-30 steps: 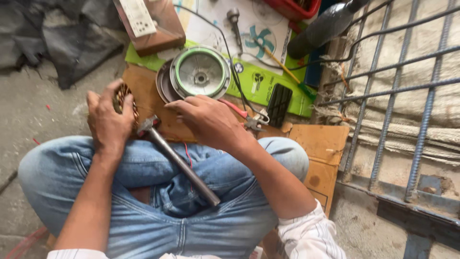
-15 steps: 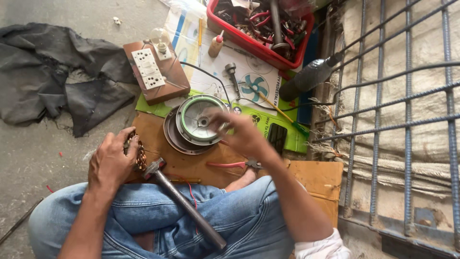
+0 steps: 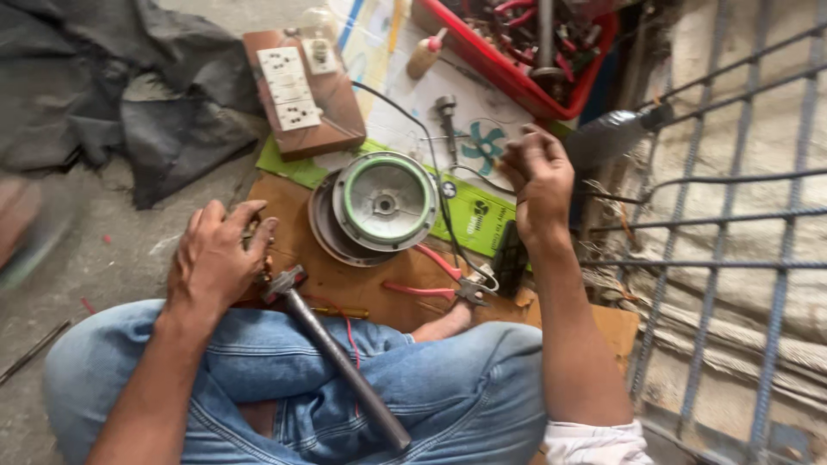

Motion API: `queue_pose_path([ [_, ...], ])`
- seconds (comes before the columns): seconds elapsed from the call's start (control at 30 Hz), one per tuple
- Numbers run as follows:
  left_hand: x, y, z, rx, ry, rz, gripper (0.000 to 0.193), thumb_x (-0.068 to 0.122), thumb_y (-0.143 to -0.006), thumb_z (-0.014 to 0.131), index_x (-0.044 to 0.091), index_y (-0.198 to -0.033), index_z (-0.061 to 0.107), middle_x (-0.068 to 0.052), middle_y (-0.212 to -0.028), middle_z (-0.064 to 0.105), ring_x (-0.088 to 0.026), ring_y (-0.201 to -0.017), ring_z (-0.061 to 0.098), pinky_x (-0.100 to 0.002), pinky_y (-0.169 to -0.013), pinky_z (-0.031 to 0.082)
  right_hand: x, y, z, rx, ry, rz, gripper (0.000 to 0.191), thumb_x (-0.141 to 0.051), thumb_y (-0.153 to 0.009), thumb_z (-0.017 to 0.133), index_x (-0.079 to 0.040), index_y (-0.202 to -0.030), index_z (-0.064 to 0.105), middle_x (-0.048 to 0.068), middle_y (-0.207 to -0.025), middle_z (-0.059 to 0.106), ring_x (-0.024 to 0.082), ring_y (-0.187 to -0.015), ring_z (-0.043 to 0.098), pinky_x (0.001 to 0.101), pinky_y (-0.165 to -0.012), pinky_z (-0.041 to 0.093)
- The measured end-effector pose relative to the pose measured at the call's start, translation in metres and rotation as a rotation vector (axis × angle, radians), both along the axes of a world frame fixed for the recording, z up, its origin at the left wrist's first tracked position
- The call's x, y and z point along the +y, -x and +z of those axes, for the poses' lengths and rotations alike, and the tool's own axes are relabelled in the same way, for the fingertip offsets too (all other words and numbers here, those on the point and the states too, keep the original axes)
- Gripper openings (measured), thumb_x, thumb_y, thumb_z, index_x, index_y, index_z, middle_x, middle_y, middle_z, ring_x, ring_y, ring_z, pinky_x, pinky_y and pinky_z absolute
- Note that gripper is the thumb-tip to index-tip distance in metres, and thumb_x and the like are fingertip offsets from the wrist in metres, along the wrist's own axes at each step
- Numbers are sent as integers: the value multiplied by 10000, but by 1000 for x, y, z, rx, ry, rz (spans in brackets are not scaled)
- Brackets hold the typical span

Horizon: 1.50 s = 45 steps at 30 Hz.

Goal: The person is repairing an electric motor stator. They use a hammer and a metal rod to tap and adjust the copper windings and the central shaft. The person also uses a screwdriver to manipulate the internal components.

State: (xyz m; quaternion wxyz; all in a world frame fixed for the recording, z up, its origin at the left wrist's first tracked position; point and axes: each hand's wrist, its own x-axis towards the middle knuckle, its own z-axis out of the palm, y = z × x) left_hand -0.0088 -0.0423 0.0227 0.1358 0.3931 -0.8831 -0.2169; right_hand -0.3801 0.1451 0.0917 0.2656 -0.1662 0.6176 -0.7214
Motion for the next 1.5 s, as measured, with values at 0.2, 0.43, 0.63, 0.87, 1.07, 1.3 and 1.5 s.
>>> queue_pose_path([
  [0.2, -4, -4, -1, -163, -45, -32, 418, 484, -964, 619, 270, -1315, 692, -180, -1102, 501, -369, -1067, 488, -512, -943, 449, -96, -8, -40, 750, -539, 187, 154, -129, -968, 699, -21, -1062, 756, 67, -846, 784, 113, -745, 735, 276, -698, 570],
  [0.43, -13, -6, -10, 89, -42, -187, 421, 309, -952, 664, 235, -1366, 636, -184, -1299, 432, -393, -1251, 435, -506, -1056, 416, -219, 33, -122, 1316, -541, 108, 119, -81, -858, 790, 1, -941, 765, 224, -830, 733, 382, -800, 731, 456, -748, 569],
  [0.63, -21, -7, -19, 229, -217, -277, 551, 116, -883, 719, 177, -1412, 576, -183, -1315, 446, -427, -1377, 434, -502, -1122, 419, -254, 70, -194, 1409, -716, 126, 245, -113, -708, 842, 49, -840, 714, 284, -798, 686, 489, -783, 692, 525, -710, 561],
  [0.87, -26, -1, -22, 287, -165, -348, 521, 67, -804, 743, 159, -1307, 643, -123, -1201, 553, -360, -1322, 514, -514, -1161, 421, -272, 88, -206, 1341, -966, 156, 255, -195, -768, 769, 33, -869, 713, 263, -839, 705, 437, -791, 704, 498, -735, 560],
  [1.07, -22, 1, -12, 352, -72, -449, 452, 63, -734, 796, 175, -1164, 710, -75, -1116, 642, -314, -1214, 619, -503, -1130, 461, -260, 77, -171, 269, -398, 206, 277, -303, -1062, 616, -96, -882, 574, 39, -686, 578, 199, -576, 546, 339, -512, 415],
  [1.3, -15, 5, -2, 310, -103, -463, 515, -12, -757, 718, 187, -1232, 702, -67, -1055, 697, -302, -1053, 655, -456, -1029, 486, -126, 14, -59, -450, -16, 304, 235, -262, -1128, 500, -94, -964, 501, -17, -708, 470, 100, -551, 447, 251, -463, 357],
  [1.5, -8, 8, 1, 359, -295, -357, 410, 392, -968, 612, 124, -1274, 659, -62, -947, 725, -255, -966, 670, -429, -1017, 401, -34, -79, -8, 33, -500, 401, 247, -183, -1030, 512, -101, -1258, 465, 46, -831, 641, 119, -638, 565, 270, -538, 478],
])
